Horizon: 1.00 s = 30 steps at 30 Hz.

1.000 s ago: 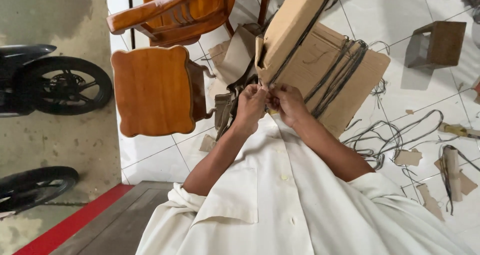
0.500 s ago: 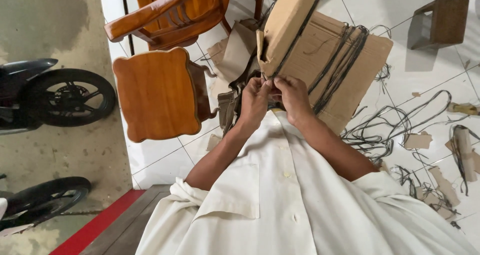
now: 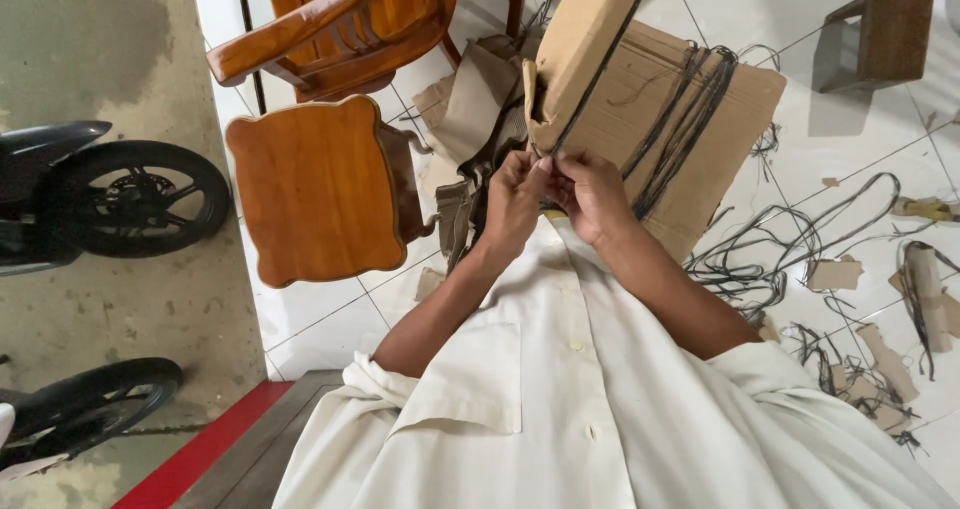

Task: The person secures a stack of flattened cardboard pieces using black plastic straps. They repeatedly wrap each strap around the bundle, pull it tight, and tie a knot by hand. The process is repeated for several straps to hold the cardboard together.

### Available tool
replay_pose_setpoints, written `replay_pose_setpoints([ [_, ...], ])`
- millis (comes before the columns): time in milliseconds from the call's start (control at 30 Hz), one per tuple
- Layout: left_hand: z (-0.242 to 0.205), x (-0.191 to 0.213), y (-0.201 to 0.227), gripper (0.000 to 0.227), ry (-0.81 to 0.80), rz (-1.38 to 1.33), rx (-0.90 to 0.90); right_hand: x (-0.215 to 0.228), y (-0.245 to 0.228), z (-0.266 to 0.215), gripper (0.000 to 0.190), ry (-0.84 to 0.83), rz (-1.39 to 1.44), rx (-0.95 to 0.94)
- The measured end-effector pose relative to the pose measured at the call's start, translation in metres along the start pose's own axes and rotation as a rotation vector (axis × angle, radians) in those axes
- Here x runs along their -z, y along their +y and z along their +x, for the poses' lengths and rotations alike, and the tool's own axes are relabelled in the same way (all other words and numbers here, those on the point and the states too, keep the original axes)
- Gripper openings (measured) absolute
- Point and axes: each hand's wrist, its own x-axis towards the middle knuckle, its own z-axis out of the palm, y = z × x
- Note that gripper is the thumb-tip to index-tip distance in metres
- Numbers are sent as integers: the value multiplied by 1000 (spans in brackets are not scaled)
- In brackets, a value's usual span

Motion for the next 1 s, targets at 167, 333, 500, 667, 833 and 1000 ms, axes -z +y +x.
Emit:
replay_pose_setpoints([
  [167,3,6,-4,13,-43,168,-72,-26,-32,-37,13,48,-238,141],
  [333,16,20,-31,10,-80,299,-131,-37,-40,-55,17,86,-382,235],
  [500,18,21,-30,12,-120,247,-103,-28,-29,-38,12,58,-189,100],
  [667,13,14,-20,13,-123,109,-24,-22,-22,-32,13,-25,43,30],
  [833,11,8,-3,19,-132,17,44,-19,-28,-36,16,-90,66,29],
  [1000,22,16,-35,17,-117,148,22,-22,-39,-54,25,-83,-155,158],
])
